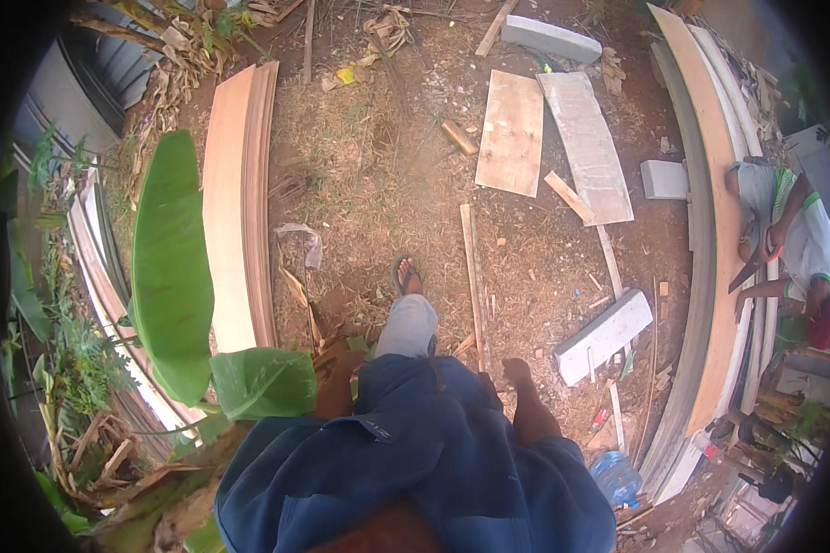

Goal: The person uses an angle grinder to cut a metal rod into smaller pieces while kneeling on the ground. After cutting, the person stands up, walks around the construction site, and picks up several cut metal rods from the ground.

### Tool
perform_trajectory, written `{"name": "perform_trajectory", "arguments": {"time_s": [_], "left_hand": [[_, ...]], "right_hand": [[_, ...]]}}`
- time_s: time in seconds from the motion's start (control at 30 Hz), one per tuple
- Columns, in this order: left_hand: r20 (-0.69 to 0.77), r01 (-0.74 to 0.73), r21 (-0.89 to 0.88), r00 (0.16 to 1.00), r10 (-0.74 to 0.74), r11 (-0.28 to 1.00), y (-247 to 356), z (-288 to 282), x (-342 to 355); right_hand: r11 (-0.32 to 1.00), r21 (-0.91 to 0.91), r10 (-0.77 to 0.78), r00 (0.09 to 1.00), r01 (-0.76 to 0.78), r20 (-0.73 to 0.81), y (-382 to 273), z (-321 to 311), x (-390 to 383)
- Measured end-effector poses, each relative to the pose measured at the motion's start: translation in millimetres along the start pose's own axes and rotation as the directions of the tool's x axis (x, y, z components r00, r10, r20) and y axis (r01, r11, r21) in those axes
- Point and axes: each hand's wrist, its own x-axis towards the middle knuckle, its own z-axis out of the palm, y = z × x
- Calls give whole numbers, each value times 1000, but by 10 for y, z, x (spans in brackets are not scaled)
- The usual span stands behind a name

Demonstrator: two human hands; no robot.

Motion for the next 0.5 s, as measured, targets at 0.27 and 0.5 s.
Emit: {"name": "perform_trajectory", "arguments": {"time_s": [0.27, 0.5], "left_hand": [[-79, -530, -257, 845, 529, 808, 4213, -552, -132], [140, -470, -108, 865, 481, 876, 5944, -486, 160]], "right_hand": [[953, 299, 61, 998, -55, -13, -1584, 6, -282], [906, 406, -125, 992, 119, -11, -4200, -33, 1015]]}}
